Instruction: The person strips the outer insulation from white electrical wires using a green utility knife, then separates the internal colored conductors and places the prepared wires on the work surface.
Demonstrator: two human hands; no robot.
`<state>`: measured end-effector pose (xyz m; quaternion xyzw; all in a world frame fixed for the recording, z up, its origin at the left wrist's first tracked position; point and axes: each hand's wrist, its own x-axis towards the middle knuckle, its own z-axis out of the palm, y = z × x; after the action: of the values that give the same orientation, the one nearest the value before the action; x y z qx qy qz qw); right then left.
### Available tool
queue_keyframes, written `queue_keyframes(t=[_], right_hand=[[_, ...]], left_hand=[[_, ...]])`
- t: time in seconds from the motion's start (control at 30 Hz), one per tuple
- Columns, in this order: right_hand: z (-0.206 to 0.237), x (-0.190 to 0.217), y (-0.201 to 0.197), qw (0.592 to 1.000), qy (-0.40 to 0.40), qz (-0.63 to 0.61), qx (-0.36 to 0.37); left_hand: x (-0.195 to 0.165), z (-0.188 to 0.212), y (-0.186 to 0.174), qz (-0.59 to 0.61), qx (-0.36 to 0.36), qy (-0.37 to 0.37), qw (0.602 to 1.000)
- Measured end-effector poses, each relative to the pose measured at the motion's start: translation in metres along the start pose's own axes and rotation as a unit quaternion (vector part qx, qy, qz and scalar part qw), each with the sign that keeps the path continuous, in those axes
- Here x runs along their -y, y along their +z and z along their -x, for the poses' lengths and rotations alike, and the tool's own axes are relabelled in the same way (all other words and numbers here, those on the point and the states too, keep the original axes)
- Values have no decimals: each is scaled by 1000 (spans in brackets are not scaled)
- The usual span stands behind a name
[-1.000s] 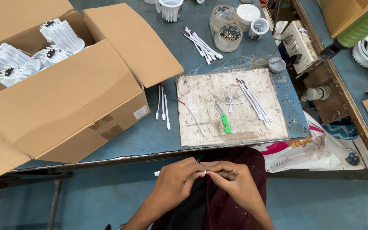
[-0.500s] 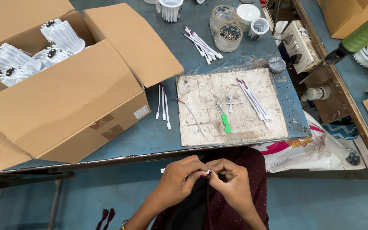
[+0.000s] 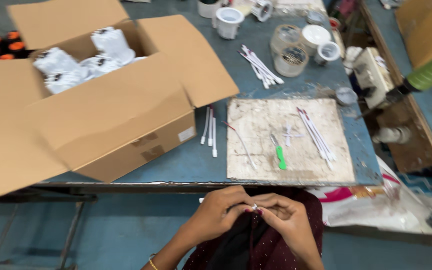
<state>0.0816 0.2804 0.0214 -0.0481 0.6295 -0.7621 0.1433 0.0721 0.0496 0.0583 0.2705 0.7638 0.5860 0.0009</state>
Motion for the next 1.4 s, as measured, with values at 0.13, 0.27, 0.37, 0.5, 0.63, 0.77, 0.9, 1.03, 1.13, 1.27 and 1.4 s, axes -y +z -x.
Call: queue_keyframes(t=[0.13, 0.27, 0.37, 0.5, 0.63, 0.77, 0.9, 1.03, 1.13, 1.27, 1.4], right_hand=[[2, -6, -6, 999, -21, 34, -11], [-1, -17, -3, 995, -52, 68, -55], [-5, -19, 7, 985, -101, 121, -75], [-7, -8, 25, 914, -209, 319, -139], [-14, 7, 34, 829, -338, 422, -143], [-22, 15, 35, 803, -396, 427, -128], [-25, 17, 39, 801, -404, 424, -127], [-30, 21, 33, 779, -390, 454, -186], [-33, 23, 22, 790, -375, 439, -207], [-35, 27, 23, 808, -361, 414, -213], [-54, 62, -13, 777, -347, 418, -318]], left_hand=[[-2, 1, 4, -9, -7, 4, 1000], [0, 1, 9, -27, -23, 21, 999], [2, 1, 11, -47, -33, 31, 998], [1, 1, 12, -30, -47, -1, 998], [-3, 1, 10, 4, -70, 4, 998], [-6, -1, 9, 40, -85, -6, 996], [-7, -2, 7, 63, -91, -28, 993], [-9, 1, 3, 81, -83, -51, 992], [-11, 8, 2, 120, -65, -80, 987], [-6, 12, 2, 149, -59, -70, 985], [4, 28, -7, 128, -32, -19, 991]])
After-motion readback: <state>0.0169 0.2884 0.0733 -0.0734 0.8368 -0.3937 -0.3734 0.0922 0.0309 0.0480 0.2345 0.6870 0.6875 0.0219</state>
